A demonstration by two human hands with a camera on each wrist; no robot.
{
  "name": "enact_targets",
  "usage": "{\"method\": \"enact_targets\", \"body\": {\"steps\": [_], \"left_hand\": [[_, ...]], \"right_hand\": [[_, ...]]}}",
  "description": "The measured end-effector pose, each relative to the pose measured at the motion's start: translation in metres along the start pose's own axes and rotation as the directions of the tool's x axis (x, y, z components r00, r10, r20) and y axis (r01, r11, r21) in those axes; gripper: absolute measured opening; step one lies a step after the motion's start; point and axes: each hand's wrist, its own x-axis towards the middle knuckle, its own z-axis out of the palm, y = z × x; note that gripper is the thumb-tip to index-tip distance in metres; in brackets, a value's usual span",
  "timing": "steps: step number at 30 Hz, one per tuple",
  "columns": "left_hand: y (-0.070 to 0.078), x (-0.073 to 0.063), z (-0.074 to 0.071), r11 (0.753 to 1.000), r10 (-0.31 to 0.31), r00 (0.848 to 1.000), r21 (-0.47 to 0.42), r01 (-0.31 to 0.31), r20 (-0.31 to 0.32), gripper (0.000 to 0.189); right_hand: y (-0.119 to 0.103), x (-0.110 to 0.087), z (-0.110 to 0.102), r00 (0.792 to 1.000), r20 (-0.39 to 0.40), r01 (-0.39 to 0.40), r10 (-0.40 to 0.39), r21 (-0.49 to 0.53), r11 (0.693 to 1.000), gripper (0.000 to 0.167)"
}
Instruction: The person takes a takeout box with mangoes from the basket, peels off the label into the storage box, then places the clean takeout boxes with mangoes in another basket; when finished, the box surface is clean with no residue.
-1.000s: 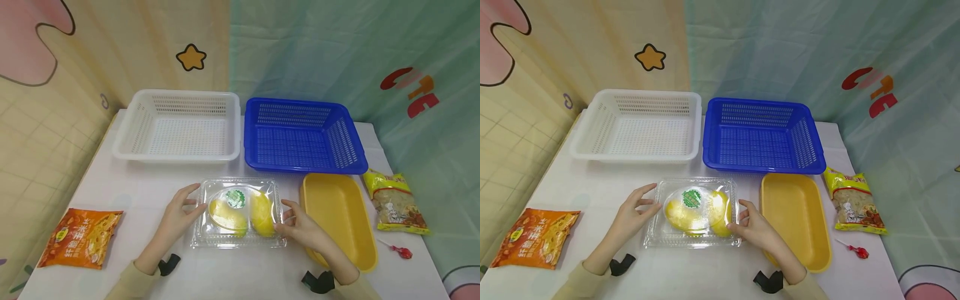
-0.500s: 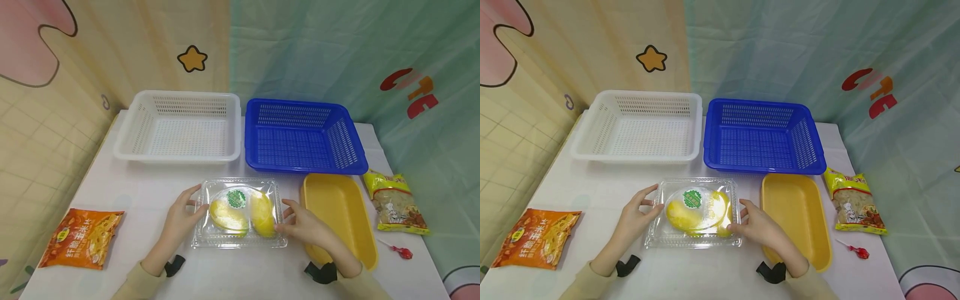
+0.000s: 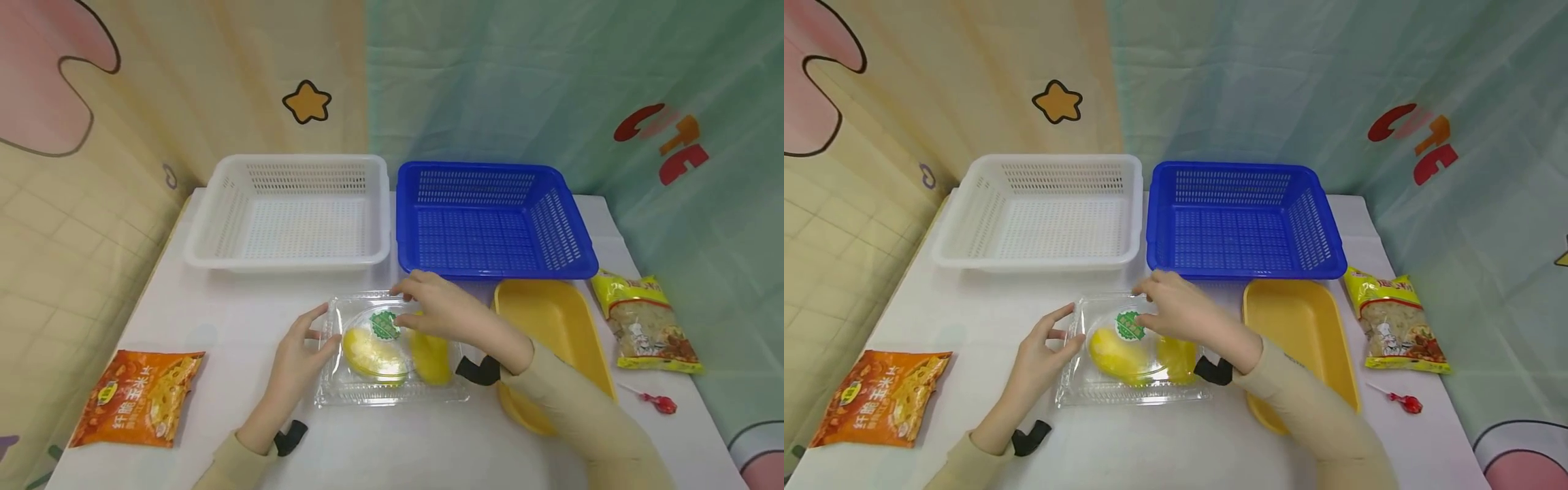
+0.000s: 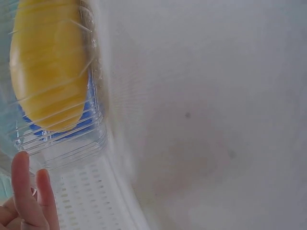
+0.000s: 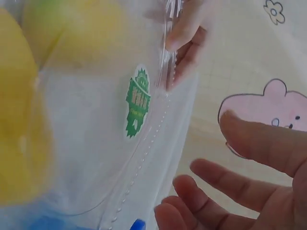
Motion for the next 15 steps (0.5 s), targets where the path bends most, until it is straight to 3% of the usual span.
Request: {"method": "enact_targets", "body": {"steps": [3,6,10,15], "left_hand": [[-0.001,0.000,0.001,1.000,0.001,1.000,-0.001,-0.001,-0.005,0.061],[-0.001,0.000,0.001,1.000,0.006,1.000,0.003,-0.006,-0.014,0.061],[0.000,-0.001,0.001,1.000,0.003,1.000,-0.001,-0.003,-0.014,0.060],[0.000,-0.001,0.001,1.000,-0.001,1.000,-0.015,0.001,-0.003,0.060]], "right_hand": [[-0.008,0.016,0.001,0.992,0.122,0.045,-0.037,-0.064,0.997,0.038],[-0.011,0.030,0.000,0.980,0.194,0.055,-0.036,-0.093,0.994,0.032],[-0.009,0.043,0.002,0.972,0.235,0.047,-0.025,-0.089,0.995,0.024],[-0.001,0.049,0.006,0.975,0.218,0.055,-0.039,-0.069,0.996,0.017]]}}
